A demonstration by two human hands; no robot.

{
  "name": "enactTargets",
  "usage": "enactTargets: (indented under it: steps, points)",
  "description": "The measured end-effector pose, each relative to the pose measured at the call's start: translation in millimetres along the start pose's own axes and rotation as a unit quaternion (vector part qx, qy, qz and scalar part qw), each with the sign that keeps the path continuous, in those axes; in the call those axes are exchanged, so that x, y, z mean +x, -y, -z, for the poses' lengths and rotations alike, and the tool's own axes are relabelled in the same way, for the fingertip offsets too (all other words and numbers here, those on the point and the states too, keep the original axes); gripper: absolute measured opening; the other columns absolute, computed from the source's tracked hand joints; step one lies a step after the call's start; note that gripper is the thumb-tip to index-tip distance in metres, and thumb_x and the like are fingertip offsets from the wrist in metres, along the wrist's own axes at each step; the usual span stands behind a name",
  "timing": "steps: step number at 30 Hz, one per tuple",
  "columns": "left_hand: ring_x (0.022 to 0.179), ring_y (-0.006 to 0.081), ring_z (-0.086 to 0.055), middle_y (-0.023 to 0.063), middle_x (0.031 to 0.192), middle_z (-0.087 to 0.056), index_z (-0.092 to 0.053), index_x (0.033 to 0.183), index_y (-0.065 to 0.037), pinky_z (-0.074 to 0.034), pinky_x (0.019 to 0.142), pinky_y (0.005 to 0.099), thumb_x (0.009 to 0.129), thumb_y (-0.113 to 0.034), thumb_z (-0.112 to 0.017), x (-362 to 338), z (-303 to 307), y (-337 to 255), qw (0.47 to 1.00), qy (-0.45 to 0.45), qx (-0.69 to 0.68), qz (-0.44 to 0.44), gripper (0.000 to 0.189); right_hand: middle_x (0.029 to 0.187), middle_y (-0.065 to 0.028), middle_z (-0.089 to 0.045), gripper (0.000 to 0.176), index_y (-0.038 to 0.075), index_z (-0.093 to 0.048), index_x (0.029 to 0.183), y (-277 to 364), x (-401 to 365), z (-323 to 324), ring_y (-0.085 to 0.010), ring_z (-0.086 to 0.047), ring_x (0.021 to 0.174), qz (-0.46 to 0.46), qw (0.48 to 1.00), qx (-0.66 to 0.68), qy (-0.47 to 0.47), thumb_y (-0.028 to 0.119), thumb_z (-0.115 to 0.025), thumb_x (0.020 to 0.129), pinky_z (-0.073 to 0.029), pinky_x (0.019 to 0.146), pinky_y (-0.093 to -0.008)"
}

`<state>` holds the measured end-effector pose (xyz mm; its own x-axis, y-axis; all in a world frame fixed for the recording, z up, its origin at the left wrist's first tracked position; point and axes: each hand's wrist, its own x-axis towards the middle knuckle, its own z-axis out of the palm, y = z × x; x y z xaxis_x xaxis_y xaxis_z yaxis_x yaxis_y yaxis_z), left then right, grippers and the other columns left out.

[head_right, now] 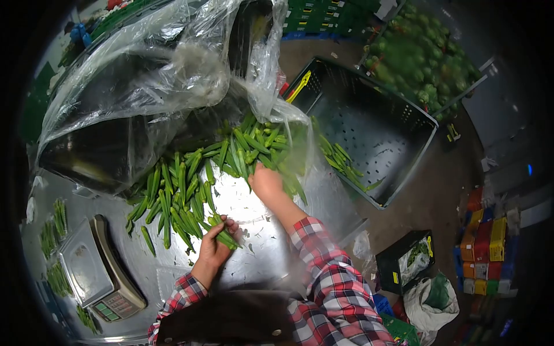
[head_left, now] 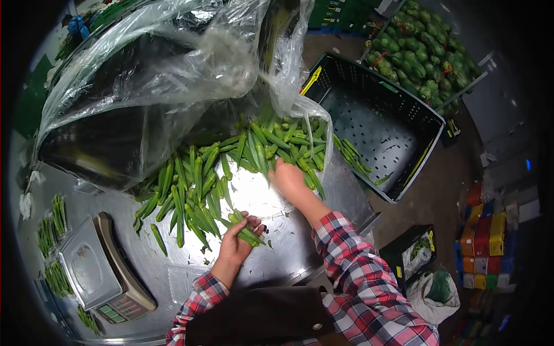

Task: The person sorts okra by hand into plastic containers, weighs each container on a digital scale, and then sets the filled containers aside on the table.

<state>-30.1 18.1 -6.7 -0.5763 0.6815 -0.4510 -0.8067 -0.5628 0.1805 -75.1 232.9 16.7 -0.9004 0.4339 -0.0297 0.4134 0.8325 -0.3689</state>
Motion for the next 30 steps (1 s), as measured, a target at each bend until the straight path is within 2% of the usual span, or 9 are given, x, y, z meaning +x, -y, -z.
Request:
enactTargets:
  steps: [4, 8, 10, 13, 19, 20, 22, 26, 30]
  points:
    - [0.111, 0.0284, -0.045, 0.0141, 0.114, -0.049, -0.041, 0.120, -0.007, -0.033, 0.099, 0.0460, 0.080, -0.010, -0.055, 0, -21, -8, 1.000, 0.010, -0.011, -0.007, 0.042, 0.068, -0.0228, -0.060, 0.027, -0.003, -0.059, 0.074, 1, -14, 19, -0.0360, -0.060, 0.062, 0.024, 0.998, 0.045, 0.040, 0.023, -0.053, 0.075, -0.048, 0.061, -0.0429]
    - [0.112, 0.0277, -0.044, 0.0130, 0.115, -0.048, -0.038, 0.123, -0.010, -0.031, 0.100, 0.0472, 0.081, -0.010, -0.054, 15, -19, -2, 0.999, 0.016, -0.027, 0.024, 0.045, 0.063, -0.0164, -0.060, 0.033, 0.001, -0.061, 0.071, 30, -58, 67, -0.0319, -0.060, 0.060, -0.023, 0.919, 0.220, 0.327, 0.033, -0.058, 0.076, -0.047, 0.060, -0.0378]
    - [0.106, 0.0261, -0.048, 0.0109, 0.107, -0.052, -0.041, 0.120, -0.011, -0.036, 0.095, 0.0460, 0.081, -0.007, -0.055, 20, -11, 1, 0.999, 0.004, -0.034, 0.022, 0.042, 0.062, -0.0167, -0.060, 0.035, 0.001, -0.060, 0.072, 14, -50, 31, -0.0314, -0.059, 0.057, 0.087, 0.981, 0.134, 0.108, 0.035, -0.059, 0.078, -0.047, 0.058, -0.0379]
    - [0.099, 0.0243, -0.053, 0.0089, 0.100, -0.055, -0.043, 0.119, -0.011, -0.041, 0.090, 0.0431, 0.079, -0.004, -0.056, 16, 3, -5, 1.000, 0.012, -0.001, -0.009, 0.042, 0.063, -0.0202, -0.059, 0.035, -0.001, -0.055, 0.077, 14, -18, 8, -0.0367, -0.058, 0.057, 0.052, 0.998, 0.033, 0.004, 0.034, -0.057, 0.078, -0.046, 0.054, -0.0430]
    - [0.108, 0.0269, -0.047, 0.0136, 0.112, -0.052, -0.042, 0.119, -0.010, -0.036, 0.096, 0.0451, 0.081, -0.009, -0.056, 4, -18, -17, 0.998, -0.014, -0.050, -0.029, 0.041, 0.067, -0.0166, -0.061, 0.030, 0.001, -0.056, 0.075, 16, -21, 9, -0.0325, -0.061, 0.065, 0.073, 0.987, 0.126, 0.064, 0.030, -0.062, 0.074, -0.047, 0.059, -0.0400]
    - [0.109, 0.0273, -0.047, 0.0140, 0.113, -0.051, -0.042, 0.120, -0.010, -0.035, 0.097, 0.0454, 0.081, -0.009, -0.057, 4, -18, -17, 0.998, -0.016, -0.063, -0.024, 0.041, 0.068, -0.0175, -0.061, 0.028, 0.002, -0.058, 0.076, 0, -25, -20, -0.0331, -0.061, 0.067, 0.192, 0.965, 0.136, 0.112, 0.030, -0.061, 0.075, -0.047, 0.061, -0.0400]
    - [0.106, 0.0271, -0.049, 0.0132, 0.110, -0.053, -0.042, 0.119, -0.009, -0.038, 0.095, 0.0459, 0.081, -0.009, -0.057, 12, -9, -12, 0.998, -0.017, -0.067, -0.006, 0.041, 0.067, -0.0178, -0.060, 0.030, 0.003, -0.060, 0.078, 30, -52, 35, -0.0337, -0.060, 0.067, 0.122, 0.930, 0.234, 0.257, 0.033, -0.062, 0.075, -0.046, 0.062, -0.0401]
    - [0.092, 0.0238, -0.055, 0.0098, 0.099, -0.056, -0.044, 0.116, -0.007, -0.043, 0.086, 0.0435, 0.078, -0.003, -0.058, 8, -7, -14, 0.999, 0.028, 0.015, -0.014, 0.041, 0.064, -0.0208, -0.058, 0.032, 0.006, -0.045, 0.110, 9, -17, 22, -0.0346, -0.059, 0.064, 0.103, 0.993, 0.033, 0.050, 0.022, -0.049, 0.083, -0.045, 0.055, -0.0438]
    - [0.085, 0.0189, -0.056, 0.0073, 0.092, -0.057, -0.046, 0.114, -0.006, -0.046, 0.079, 0.0338, 0.072, 0.000, -0.064, -62, -17, -51, 0.947, 0.047, 0.317, -0.033, 0.047, 0.077, -0.0229, -0.059, 0.027, 0.002, -0.053, 0.102, -17, 32, -1, -0.0388, -0.059, 0.069, 0.152, 0.986, -0.060, -0.031, 0.003, -0.045, 0.076, -0.047, 0.064, -0.0451]
